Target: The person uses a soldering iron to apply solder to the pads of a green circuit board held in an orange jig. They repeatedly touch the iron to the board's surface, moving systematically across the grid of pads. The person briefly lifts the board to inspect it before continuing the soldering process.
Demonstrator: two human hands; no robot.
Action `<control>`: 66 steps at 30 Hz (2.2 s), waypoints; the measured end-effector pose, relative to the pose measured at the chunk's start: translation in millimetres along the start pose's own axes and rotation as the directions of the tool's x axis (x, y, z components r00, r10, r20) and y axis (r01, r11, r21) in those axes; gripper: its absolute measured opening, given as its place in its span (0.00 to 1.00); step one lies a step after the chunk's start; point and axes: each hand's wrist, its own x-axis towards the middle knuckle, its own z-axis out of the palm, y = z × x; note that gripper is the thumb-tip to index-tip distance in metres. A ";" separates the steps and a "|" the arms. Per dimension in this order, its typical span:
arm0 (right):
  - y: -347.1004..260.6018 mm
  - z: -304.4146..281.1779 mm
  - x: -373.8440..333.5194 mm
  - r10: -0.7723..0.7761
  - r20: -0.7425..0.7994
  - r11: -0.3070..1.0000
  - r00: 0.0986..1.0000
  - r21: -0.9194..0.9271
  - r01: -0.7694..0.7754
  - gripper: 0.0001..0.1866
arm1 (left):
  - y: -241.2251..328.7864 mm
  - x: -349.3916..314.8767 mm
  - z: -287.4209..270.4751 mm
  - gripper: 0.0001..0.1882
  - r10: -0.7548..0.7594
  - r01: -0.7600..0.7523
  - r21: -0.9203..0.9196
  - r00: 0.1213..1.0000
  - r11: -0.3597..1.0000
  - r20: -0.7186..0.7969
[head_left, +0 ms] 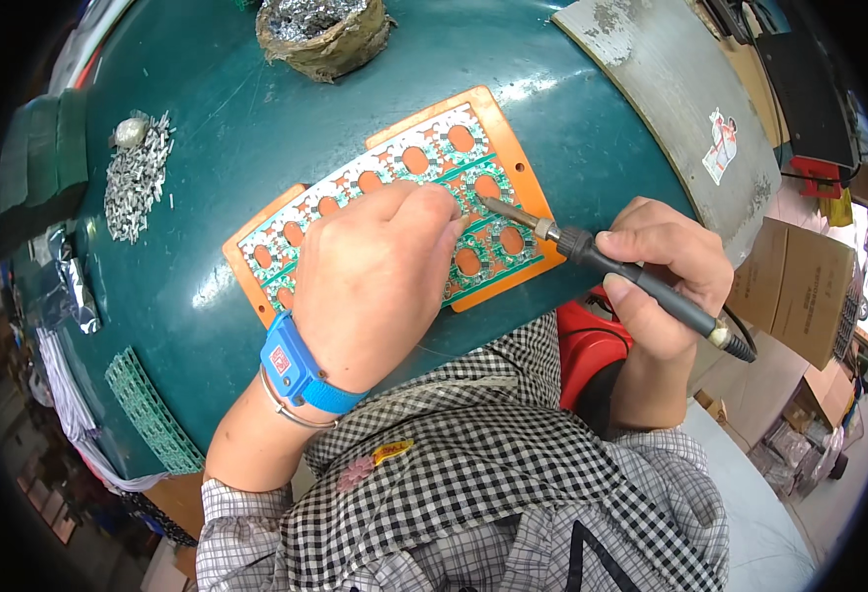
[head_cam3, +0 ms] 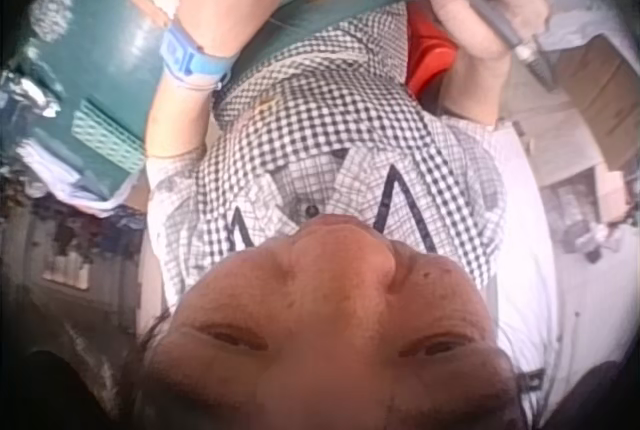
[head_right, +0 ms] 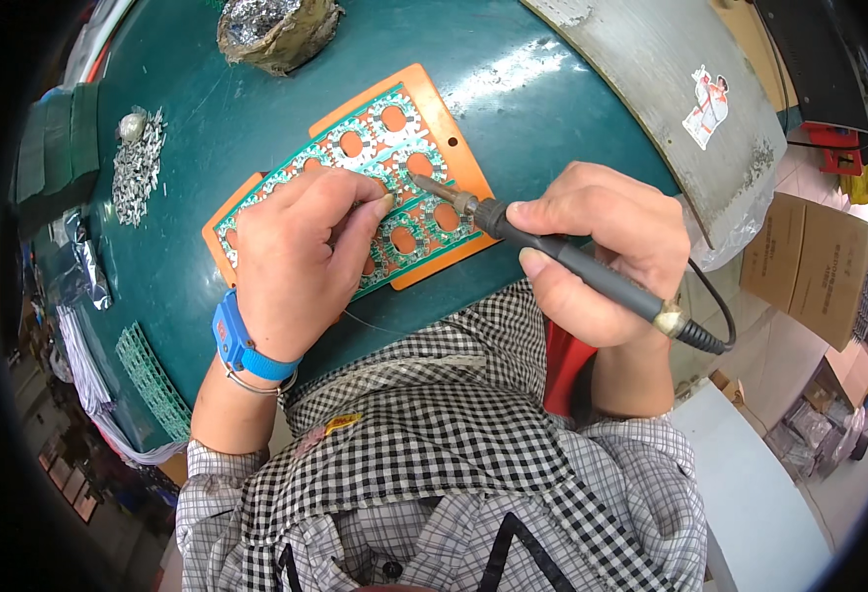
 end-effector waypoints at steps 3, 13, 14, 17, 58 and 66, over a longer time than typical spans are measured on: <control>-2.4 0.2 -0.9 -0.021 0.010 0.999 1.000 -0.033 0.022 0.15 | 0.6 -0.4 -1.3 0.05 0.017 -0.017 -0.012 1.000 1.000 -0.011; -2.2 -0.5 -7.1 0.010 -0.135 0.995 0.991 0.097 0.003 0.15 | -3.0 -12.2 -25.1 0.04 -0.017 0.015 -0.012 0.994 1.000 -0.108; -3.3 4.1 -4.6 0.011 -0.110 0.995 0.994 0.096 -0.001 0.15 | -9.0 -13.9 -17.5 0.04 -0.012 0.005 -0.045 0.990 0.999 -0.143; -3.6 13.1 2.0 0.016 -0.029 1.000 0.999 0.024 -0.015 0.15 | -7.8 -13.4 -12.5 0.04 -0.074 0.069 -0.053 0.992 0.996 -0.107; -9.9 28.9 -4.2 -0.032 -0.056 0.999 0.998 -0.026 0.030 0.15 | -4.0 -37.9 -24.5 0.05 -0.075 0.068 -0.092 0.995 0.993 -0.071; -12.0 32.9 2.1 -0.024 -0.019 0.999 1.000 0.034 0.024 0.15 | -15.1 -44.8 -30.8 0.05 -0.120 0.115 -0.049 0.985 0.992 -0.121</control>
